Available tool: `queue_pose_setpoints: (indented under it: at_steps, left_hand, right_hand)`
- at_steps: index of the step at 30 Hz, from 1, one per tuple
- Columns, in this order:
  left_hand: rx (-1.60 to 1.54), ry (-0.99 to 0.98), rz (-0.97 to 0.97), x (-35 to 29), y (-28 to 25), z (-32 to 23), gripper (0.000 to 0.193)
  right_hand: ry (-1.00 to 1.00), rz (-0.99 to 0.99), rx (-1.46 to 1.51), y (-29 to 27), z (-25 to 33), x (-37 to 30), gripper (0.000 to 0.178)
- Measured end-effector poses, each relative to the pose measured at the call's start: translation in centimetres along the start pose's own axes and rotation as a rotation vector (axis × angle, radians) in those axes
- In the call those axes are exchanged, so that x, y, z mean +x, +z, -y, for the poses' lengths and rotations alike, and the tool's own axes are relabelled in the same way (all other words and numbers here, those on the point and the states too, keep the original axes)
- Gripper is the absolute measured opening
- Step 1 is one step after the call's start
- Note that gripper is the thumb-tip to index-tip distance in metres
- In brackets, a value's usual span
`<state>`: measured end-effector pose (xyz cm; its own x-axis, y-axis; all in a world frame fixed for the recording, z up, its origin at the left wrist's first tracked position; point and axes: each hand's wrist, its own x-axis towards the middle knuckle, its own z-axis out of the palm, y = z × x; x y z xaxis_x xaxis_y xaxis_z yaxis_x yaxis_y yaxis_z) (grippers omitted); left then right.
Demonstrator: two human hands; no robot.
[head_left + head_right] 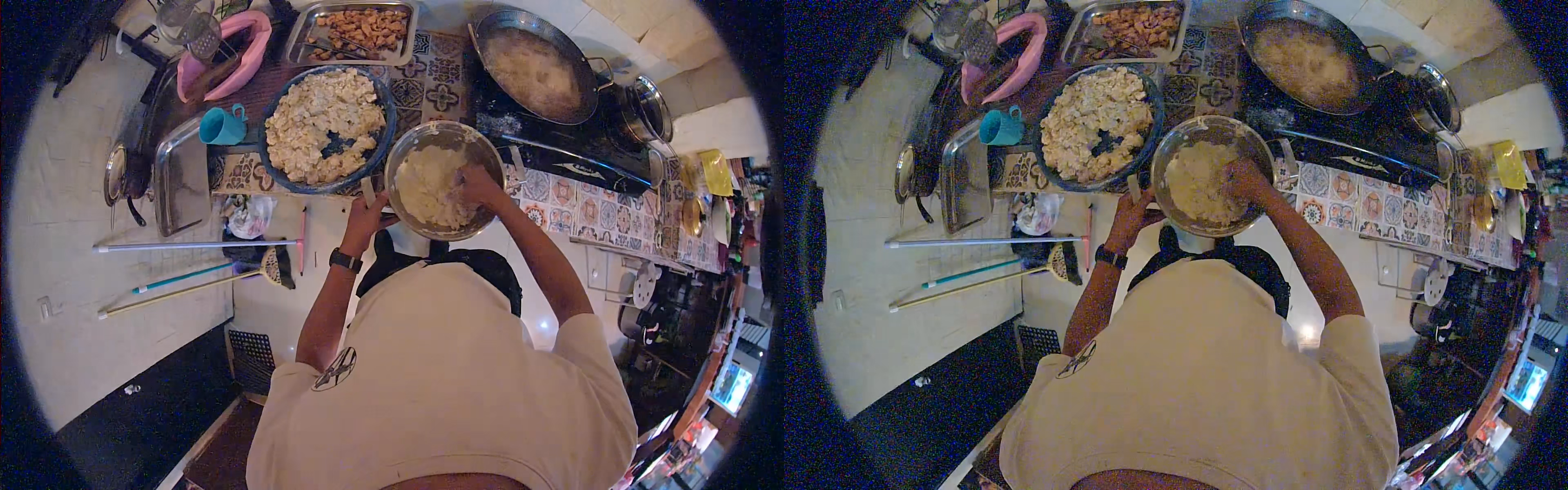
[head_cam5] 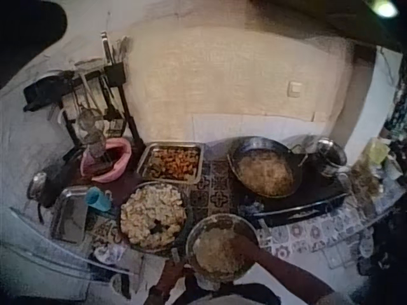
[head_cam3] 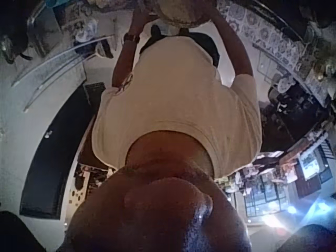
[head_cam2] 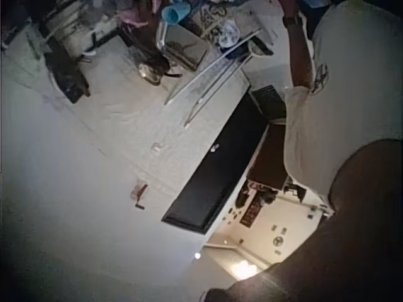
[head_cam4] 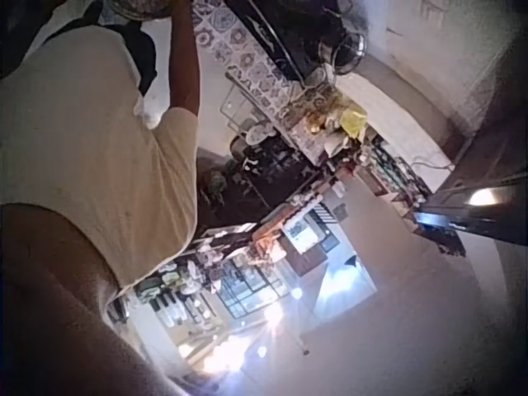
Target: The person removes fried food from hot oil with a strainer, drops portions of dough from a bowl into the oil by hand, and stirs the frying food with a strainer and chopsticks.
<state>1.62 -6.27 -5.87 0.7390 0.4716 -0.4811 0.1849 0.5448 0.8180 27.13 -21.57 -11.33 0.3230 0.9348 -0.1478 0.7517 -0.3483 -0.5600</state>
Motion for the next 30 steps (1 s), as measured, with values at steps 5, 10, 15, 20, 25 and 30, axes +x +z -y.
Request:
queue_pose_setpoints:
  at_steps: [5,10,15,20,25,30]
  left_hand:
    - [-0.011,-0.013,0.003,0.4,-0.2,0.3,0.027]
    - [-0.020,-0.017,-0.054,0.6,-0.5,1.1,0.028]
    - [-0.011,-0.022,-0.028,0.3,0.0,0.3,0.035]
    - [0.002,-0.006,-0.049,0.1,0.3,0.0,0.029]
    - [-0.016,-0.025,-0.041,-0.1,0.3,-0.3,0.028]
    - [0.014,-0.017,-0.025,0.7,-0.3,0.6,0.027]
  right_hand:
    - [0.045,-0.206,0.012,0.2,0.8,0.7,0.039]
    - [0.029,-0.319,0.274,-0.2,1.9,1.9,0.030]
    - [-0.091,-0.064,0.112,2.0,1.5,1.4,0.034]
    - [-0.201,0.049,0.256,1.7,1.1,0.7,0.038]
    - [-0.078,0.141,0.519,-0.9,2.4,-0.4,0.039]
    - [0.372,0.147,1.245,-2.9,2.4,-0.6,0.019]
